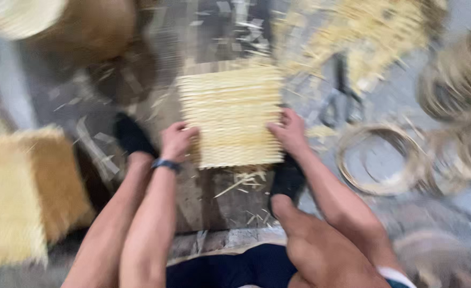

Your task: The person sits on the floor and repeatedly places a circular wooden mold over a square bamboo mat, then uses shears to trim the excess bamboo strips flush with the mold. After each trim, the mold is removed and the mat is set aside before the next one is processed.

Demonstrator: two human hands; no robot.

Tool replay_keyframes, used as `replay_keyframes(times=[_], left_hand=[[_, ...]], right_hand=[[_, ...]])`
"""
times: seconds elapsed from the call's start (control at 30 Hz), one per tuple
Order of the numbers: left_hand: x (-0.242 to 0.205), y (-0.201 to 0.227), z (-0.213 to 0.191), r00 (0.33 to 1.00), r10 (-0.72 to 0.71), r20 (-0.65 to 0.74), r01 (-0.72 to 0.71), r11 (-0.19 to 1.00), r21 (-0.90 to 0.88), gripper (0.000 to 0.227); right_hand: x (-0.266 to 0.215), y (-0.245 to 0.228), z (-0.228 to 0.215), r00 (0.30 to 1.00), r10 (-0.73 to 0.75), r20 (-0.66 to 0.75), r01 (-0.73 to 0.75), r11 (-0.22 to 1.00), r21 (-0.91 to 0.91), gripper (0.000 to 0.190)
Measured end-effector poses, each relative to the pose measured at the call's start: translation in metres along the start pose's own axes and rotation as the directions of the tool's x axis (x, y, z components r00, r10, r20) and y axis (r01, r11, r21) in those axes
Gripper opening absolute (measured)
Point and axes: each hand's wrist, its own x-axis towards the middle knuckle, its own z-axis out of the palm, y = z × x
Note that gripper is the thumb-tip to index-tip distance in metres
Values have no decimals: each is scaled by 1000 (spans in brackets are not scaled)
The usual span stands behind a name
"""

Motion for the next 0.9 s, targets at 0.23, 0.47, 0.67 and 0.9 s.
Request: replay_keyframes(times=[0.23,0.47,0.67,0.9], left_hand=[[-17,17,-2,998,-19,-55,20,1000,15,47],[-7,-1,-12,991,102,-92,-99,995,35,70],[-3,-9,-47,887,320,-332,-319,946,57,64],[-40,37,-60,898,185,-399,-266,951,-158,53]], right_hand=[[-32,22,-86,873,-253,-417,221,967,-124,27],[-99,17,-247,621,-626,-471,-382,283,-880,43],[-98,48,-330,781,-232,-580,-476,381,-793,13],[-122,36,-373,744,-340,-575,-259,647,-717,15]])
